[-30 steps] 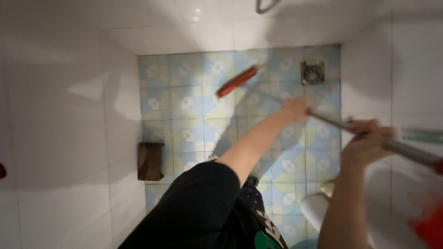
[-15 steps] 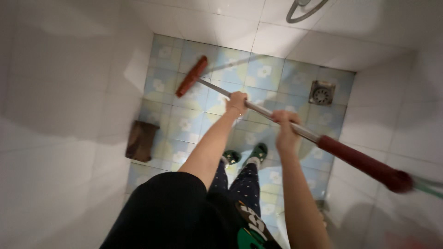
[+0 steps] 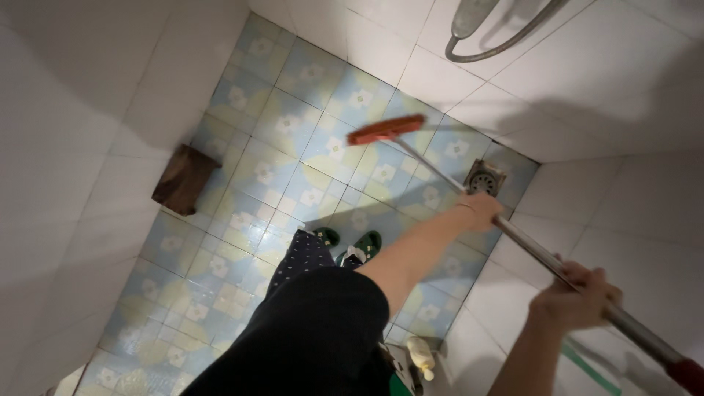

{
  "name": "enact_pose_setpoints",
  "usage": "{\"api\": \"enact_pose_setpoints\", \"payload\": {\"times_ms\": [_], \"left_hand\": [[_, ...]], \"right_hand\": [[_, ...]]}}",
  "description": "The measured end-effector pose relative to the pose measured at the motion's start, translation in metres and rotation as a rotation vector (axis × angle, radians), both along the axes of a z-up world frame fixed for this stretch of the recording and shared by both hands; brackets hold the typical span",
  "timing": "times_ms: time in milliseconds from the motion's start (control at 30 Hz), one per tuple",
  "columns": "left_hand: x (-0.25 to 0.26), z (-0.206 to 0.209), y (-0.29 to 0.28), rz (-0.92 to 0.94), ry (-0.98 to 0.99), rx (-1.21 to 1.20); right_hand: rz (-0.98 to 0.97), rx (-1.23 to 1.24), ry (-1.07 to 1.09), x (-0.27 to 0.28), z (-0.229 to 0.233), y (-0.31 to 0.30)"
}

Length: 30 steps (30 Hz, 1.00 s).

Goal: The person uses a long-handled squeegee to scrub and move water across the tiled floor, moving several plastic basins aside to reach different areas.

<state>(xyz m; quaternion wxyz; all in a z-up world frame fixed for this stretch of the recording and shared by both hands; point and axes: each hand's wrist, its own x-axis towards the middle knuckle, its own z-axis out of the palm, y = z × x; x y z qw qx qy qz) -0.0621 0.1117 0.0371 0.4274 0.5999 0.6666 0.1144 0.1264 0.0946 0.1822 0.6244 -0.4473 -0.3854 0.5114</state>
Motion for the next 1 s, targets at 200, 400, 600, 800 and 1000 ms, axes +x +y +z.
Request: {"api": "enact_pose_setpoints", "payload": {"times_ms": [200,400,600,800,1000], "left_hand": [[-0.144,-0.056,-0.060,0.250,0.247,-0.174],[-0.308,-0.044,-0.123,0.799,0.256,-0.110],[-0.409,-0.028,-0.139,0.957,0.316,-0.092],[-0.446,-0.036,-0.132,0.799,0.367,-0.189],[-0.301,-0.046,-0.020,0.473,0.262,0.197]], "right_hand": [[0.359,-0.001,0.004,-0.112,-0.109,-0.020],[0.659,0.033,0.052,-0.313,-0.120,-0.041],[0.918,0.106,-0.092,-0.441,-0.059,-0.038],[0.927,0.035,-0.335,-0.445,-0.054,-0.042],[0.502,-0.145,-0.292,-0.300,-0.024,0.062]]}}
